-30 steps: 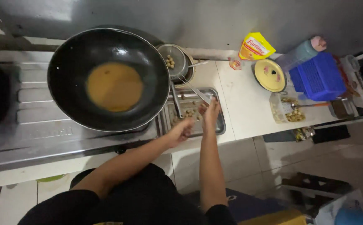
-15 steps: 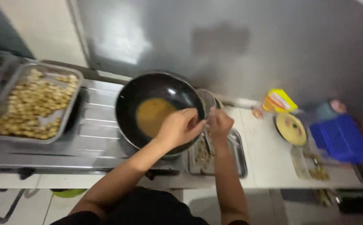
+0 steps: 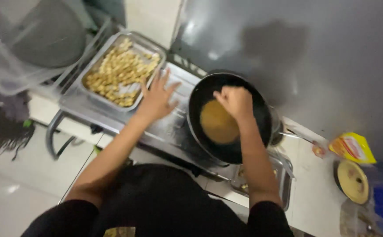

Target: Frying small round dough balls in a wok and scooping them out with strainers.

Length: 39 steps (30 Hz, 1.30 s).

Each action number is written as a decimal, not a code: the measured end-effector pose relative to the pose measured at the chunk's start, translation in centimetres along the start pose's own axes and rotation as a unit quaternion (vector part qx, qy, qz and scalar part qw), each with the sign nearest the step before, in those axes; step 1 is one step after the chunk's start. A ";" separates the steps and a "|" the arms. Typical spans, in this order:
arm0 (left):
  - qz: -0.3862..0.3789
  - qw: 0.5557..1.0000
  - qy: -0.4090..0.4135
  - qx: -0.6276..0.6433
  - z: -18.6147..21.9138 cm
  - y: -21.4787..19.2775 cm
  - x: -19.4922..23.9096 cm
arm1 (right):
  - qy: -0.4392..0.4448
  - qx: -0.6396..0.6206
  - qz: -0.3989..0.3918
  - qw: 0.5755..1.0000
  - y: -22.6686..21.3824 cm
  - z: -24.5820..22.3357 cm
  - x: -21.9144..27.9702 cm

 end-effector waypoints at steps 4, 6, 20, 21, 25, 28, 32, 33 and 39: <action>-0.003 0.994 -0.098 -0.040 -10.3 0.2 3.4 | -0.135 -0.150 -0.071 0.977 -1.8 -7.6 -4.9; -0.012 0.983 -0.157 0.099 -15.6 2.0 5.4 | -0.239 -0.281 -0.156 0.916 -0.1 -10.1 -7.2; -0.043 0.992 -0.121 -0.012 -19.9 3.3 7.5 | -0.367 -0.116 -0.278 0.880 25.0 -18.1 -16.9; -0.059 0.992 -0.108 -0.029 -19.4 3.4 7.2 | -0.356 -0.116 -0.285 0.882 25.4 -18.2 -16.6; -0.059 0.992 -0.101 -0.045 -18.4 2.7 6.0 | -0.322 -0.102 -0.300 0.892 25.4 -18.6 -16.5; -0.098 0.989 -0.097 -0.055 -18.9 4.4 5.3 | -0.307 -0.080 -0.311 0.896 26.2 -18.3 -17.0; -0.144 0.984 -0.067 -0.079 -20.0 7.7 4.8 | -0.309 -0.104 -0.309 0.893 25.4 -18.4 -16.8; -0.152 0.983 -0.058 -0.083 -20.3 8.2 4.7 | -0.310 -0.123 -0.304 0.892 24.7 -18.7 -16.7; -0.205 0.972 -0.034 -0.112 -19.7 6.1 3.3 | -0.329 -0.219 -0.304 0.867 25.0 -16.5 -18.6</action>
Point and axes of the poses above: each hand's wrist, its own x-axis away from the middle knuckle, its own y-axis out of the palm, z = x × y, the point moved 1 cm from there along -x, towards the middle knuckle, and after that the axes turned 14 degrees about -x, right-handed, at the moved point
